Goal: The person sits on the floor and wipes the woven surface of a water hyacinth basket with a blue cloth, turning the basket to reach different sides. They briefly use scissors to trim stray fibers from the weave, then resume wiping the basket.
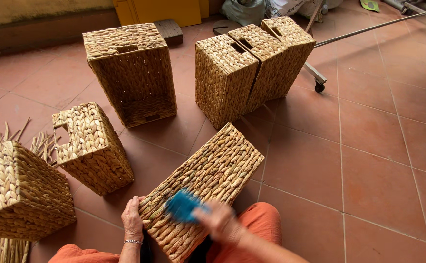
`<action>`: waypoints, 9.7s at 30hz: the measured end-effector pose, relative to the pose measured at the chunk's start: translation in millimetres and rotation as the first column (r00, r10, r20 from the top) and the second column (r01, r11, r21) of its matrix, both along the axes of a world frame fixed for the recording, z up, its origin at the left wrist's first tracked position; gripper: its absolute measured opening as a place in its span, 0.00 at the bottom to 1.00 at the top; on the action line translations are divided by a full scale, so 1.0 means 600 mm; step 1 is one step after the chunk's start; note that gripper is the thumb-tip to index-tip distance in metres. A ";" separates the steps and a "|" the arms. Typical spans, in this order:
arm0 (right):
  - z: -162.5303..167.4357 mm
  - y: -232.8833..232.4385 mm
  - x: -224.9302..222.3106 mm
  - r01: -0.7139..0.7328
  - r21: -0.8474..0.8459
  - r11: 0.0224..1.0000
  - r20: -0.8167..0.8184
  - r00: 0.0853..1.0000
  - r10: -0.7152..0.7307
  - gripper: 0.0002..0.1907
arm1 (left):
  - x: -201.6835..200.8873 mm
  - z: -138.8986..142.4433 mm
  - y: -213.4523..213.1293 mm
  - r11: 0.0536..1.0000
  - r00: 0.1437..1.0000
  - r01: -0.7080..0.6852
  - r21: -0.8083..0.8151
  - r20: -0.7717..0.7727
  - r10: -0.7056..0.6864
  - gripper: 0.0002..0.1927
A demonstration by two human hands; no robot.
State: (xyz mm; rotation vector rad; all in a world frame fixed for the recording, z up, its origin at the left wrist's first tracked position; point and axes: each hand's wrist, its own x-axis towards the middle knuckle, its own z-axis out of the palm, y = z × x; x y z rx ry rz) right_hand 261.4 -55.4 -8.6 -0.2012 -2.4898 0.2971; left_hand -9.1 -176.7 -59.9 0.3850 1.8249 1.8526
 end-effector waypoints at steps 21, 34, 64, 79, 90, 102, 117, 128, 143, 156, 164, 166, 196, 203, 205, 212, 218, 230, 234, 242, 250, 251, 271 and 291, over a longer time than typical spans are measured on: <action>0.042 -0.087 -0.111 -0.127 -0.064 0.990 -0.039 0.991 0.125 0.16 | -0.002 0.001 -0.009 0.998 0.999 0.046 0.052 0.023 -0.047 0.21; 0.015 0.284 -0.007 0.901 -0.030 0.433 0.075 0.434 -0.898 0.21 | 0.012 0.001 0.003 0.999 0.993 0.001 -0.043 -0.114 -0.006 0.23; 0.003 0.078 -0.038 0.632 0.012 0.775 0.071 0.772 -0.631 0.04 | 0.012 0.018 0.006 0.999 0.989 -0.047 0.025 0.142 0.043 0.30; 0.020 0.189 -0.114 0.533 0.128 0.836 0.084 0.834 -0.545 0.05 | 0.008 0.005 0.000 0.999 0.998 0.011 -0.030 -0.056 -0.013 0.27; 0.007 0.121 -0.034 0.760 -0.213 0.614 0.300 0.649 -0.699 0.06 | 0.011 0.009 0.001 1.000 0.994 0.009 -0.017 0.110 -0.007 0.34; -0.029 -0.044 -0.035 0.124 -0.060 0.990 0.003 0.992 -0.124 0.09 | 0.005 0.008 0.002 0.999 0.997 0.044 -0.012 0.065 -0.044 0.26; 0.017 -0.033 -0.082 0.296 -0.051 0.954 0.091 0.952 -0.291 0.05 | 0.003 0.011 -0.009 0.974 0.896 0.060 0.217 0.419 -0.149 0.44; 0.029 0.140 -0.159 0.358 0.085 0.930 -0.055 0.934 -0.354 0.13 | 0.002 0.001 -0.007 0.992 0.938 0.054 0.115 0.334 -0.090 0.29; -0.006 0.026 -0.054 0.493 -0.095 0.865 0.090 0.870 -0.485 0.05 | 0.005 0.003 0.003 0.999 0.989 -0.006 0.049 0.146 -0.001 0.19; -0.051 0.097 0.046 0.504 0.090 0.859 0.029 0.861 -0.508 0.16 | 0.014 0.004 0.008 0.997 0.999 -0.025 0.073 0.041 0.022 0.19; -0.010 0.155 0.031 0.793 -0.089 0.602 0.219 0.605 -0.765 0.11 | 0.014 0.013 0.011 1.000 1.000 -0.026 0.000 -0.015 0.026 0.25; 0.004 0.062 -0.017 0.618 -0.067 0.784 0.200 0.778 -0.596 0.02 | 0.013 0.016 0.008 1.000 0.996 -0.023 0.009 0.091 0.022 0.27; 0.007 -0.115 -0.091 0.023 -0.034 0.999 0.014 1.000 -0.023 0.19 | 0.004 0.001 0.006 0.997 0.983 -0.013 -0.074 -0.184 -0.001 0.25; -0.009 -0.010 -0.014 0.155 -0.071 0.985 0.089 0.985 -0.148 0.11 | 0.006 -0.002 0.008 1.000 1.000 -0.020 0.007 -0.023 0.020 0.21; -0.017 0.082 0.015 0.413 0.175 0.894 -0.008 0.908 -0.418 0.15 | 0.011 -0.003 0.009 0.999 1.000 -0.022 0.032 -0.009 0.022 0.21; -0.019 0.222 0.038 0.878 -0.118 0.464 0.149 0.477 -0.866 0.17 | 0.014 0.010 0.010 0.997 0.987 -0.035 -0.064 -0.159 0.025 0.25; 0.009 -0.034 -0.085 0.303 -0.067 0.951 0.033 0.953 -0.301 0.03 | 0.010 0.001 0.003 0.999 0.991 -0.045 0.009 0.128 0.043 0.32; 0.011 0.170 -0.113 0.448 0.125 0.885 0.026 0.890 -0.455 0.10 | 0.011 -0.002 0.002 0.999 0.997 -0.010 0.034 0.077 0.007 0.24; 0.007 0.280 -0.018 0.746 -0.051 0.664 0.152 0.663 -0.733 0.21 | 0.005 -0.011 -0.001 0.998 0.987 0.020 0.057 0.157 -0.028 0.20; -0.004 0.327 0.104 0.786 -0.455 0.418 0.255 0.565 -0.785 0.29 | -0.011 0.006 0.040 0.867 0.648 -0.146 -0.477 -0.708 -0.281 0.17; 0.018 0.314 0.123 0.256 -0.965 0.048 0.158 0.722 -0.673 0.26 | 0.053 0.057 0.171 0.541 0.553 0.118 -0.833 -0.397 -0.732 0.29; 0.019 0.312 0.124 0.193 -0.981 0.033 0.120 0.726 -0.678 0.26 | 0.057 0.060 0.187 0.564 0.565 0.153 -0.812 -0.396 -0.724 0.29; 0.041 0.201 0.192 -0.068 -0.937 0.342 -0.342 0.370 -0.864 0.19 | 0.047 0.058 0.232 0.967 0.843 0.141 -0.214 -0.486 -0.231 0.18; 0.131 -0.029 0.116 0.459 -0.348 0.817 -0.303 0.770 -0.561 0.22 | 0.056 0.246 0.231 0.783 0.696 0.619 -0.056 -0.424 -0.580 0.18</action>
